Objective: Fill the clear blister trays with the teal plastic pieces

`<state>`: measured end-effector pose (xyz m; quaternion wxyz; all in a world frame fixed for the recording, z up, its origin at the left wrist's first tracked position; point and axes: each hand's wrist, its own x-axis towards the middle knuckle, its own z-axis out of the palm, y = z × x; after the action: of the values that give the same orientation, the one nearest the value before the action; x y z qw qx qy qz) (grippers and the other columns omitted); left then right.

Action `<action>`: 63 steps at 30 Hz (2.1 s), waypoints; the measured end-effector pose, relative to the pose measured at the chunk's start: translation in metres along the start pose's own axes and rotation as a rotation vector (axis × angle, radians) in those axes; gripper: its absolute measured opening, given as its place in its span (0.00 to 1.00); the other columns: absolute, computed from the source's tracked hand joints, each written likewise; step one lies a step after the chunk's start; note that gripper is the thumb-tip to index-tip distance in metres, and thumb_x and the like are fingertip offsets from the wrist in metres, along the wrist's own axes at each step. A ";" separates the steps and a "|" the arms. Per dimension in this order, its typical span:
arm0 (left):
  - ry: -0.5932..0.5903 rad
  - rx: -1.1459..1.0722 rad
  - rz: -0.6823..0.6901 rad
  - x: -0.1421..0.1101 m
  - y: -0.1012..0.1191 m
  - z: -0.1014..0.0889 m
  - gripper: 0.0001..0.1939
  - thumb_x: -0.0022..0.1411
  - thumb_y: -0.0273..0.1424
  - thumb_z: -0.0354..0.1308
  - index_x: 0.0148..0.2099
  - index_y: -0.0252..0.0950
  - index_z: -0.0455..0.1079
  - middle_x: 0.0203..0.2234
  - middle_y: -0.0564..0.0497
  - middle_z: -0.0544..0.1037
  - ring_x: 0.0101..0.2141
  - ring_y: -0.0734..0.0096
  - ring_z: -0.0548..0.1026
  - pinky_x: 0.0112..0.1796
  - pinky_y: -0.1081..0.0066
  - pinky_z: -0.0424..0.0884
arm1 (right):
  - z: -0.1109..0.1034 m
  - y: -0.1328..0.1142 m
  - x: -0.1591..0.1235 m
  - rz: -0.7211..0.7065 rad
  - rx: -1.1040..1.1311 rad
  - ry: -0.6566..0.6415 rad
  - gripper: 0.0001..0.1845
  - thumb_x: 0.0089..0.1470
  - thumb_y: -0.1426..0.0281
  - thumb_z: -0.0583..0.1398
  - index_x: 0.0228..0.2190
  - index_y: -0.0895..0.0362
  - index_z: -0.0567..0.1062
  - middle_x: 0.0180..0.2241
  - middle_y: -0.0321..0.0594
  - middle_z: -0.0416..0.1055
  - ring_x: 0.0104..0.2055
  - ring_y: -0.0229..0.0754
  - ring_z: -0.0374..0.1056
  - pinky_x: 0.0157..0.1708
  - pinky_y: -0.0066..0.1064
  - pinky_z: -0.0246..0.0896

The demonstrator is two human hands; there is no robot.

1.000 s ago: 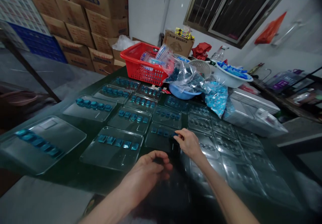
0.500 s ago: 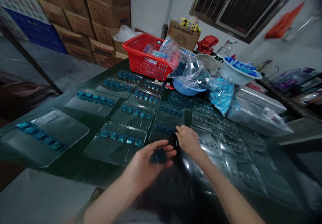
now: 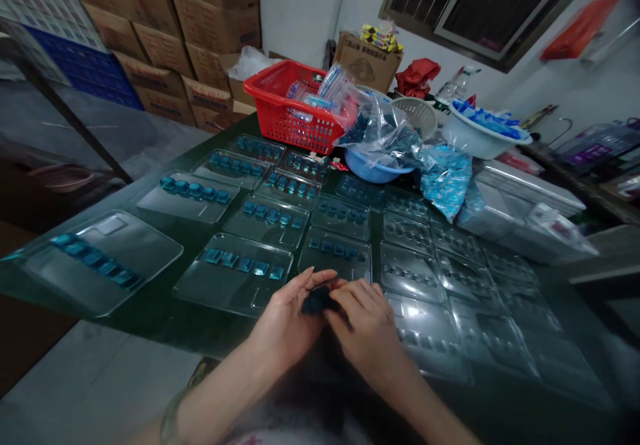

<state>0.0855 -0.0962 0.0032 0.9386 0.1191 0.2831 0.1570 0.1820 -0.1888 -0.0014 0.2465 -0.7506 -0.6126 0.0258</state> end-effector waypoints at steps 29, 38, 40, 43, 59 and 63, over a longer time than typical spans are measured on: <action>-0.118 0.436 -0.016 0.013 -0.015 -0.003 0.05 0.50 0.30 0.57 0.27 0.32 0.68 0.16 0.54 0.64 0.19 0.81 0.62 0.15 0.81 0.45 | -0.021 0.025 -0.021 0.104 0.495 0.074 0.11 0.51 0.75 0.54 0.37 0.55 0.70 0.32 0.38 0.67 0.33 0.37 0.64 0.33 0.29 0.61; -0.071 0.423 0.004 0.009 -0.012 -0.005 0.04 0.51 0.28 0.54 0.29 0.32 0.68 0.27 0.50 0.69 0.23 0.77 0.66 0.18 0.78 0.54 | -0.017 0.084 0.015 0.228 -0.153 0.108 0.12 0.54 0.71 0.51 0.39 0.57 0.70 0.33 0.40 0.68 0.35 0.40 0.65 0.35 0.30 0.58; -0.077 0.428 0.027 0.007 -0.011 -0.007 0.04 0.51 0.28 0.54 0.29 0.32 0.68 0.26 0.50 0.68 0.23 0.77 0.66 0.18 0.78 0.55 | -0.013 0.095 0.026 0.231 -0.278 0.053 0.13 0.54 0.70 0.50 0.40 0.57 0.70 0.34 0.40 0.68 0.35 0.40 0.65 0.33 0.29 0.57; -0.093 0.423 0.052 0.006 -0.009 -0.010 0.04 0.52 0.28 0.54 0.30 0.32 0.68 0.25 0.50 0.67 0.23 0.76 0.66 0.19 0.77 0.56 | -0.006 0.102 0.033 0.220 -0.327 0.018 0.13 0.54 0.70 0.50 0.40 0.56 0.70 0.33 0.40 0.68 0.34 0.40 0.65 0.32 0.28 0.56; -0.103 0.395 0.081 0.010 0.001 -0.016 0.04 0.53 0.27 0.54 0.29 0.31 0.68 0.26 0.49 0.68 0.26 0.72 0.68 0.20 0.75 0.59 | 0.008 0.093 0.035 0.147 -0.535 -0.090 0.14 0.55 0.73 0.48 0.42 0.56 0.68 0.31 0.42 0.68 0.34 0.42 0.62 0.35 0.31 0.53; -0.058 0.277 0.116 0.008 0.008 -0.013 0.06 0.53 0.28 0.53 0.31 0.30 0.69 0.29 0.47 0.69 0.28 0.68 0.70 0.22 0.73 0.62 | 0.012 0.094 0.033 0.144 -0.557 -0.084 0.17 0.53 0.77 0.48 0.45 0.60 0.65 0.32 0.45 0.68 0.36 0.45 0.62 0.37 0.34 0.53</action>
<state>0.0826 -0.0846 -0.0091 0.9103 0.2683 0.2674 0.1669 0.2710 -0.1656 -0.0407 0.0027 -0.8290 -0.5510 -0.0951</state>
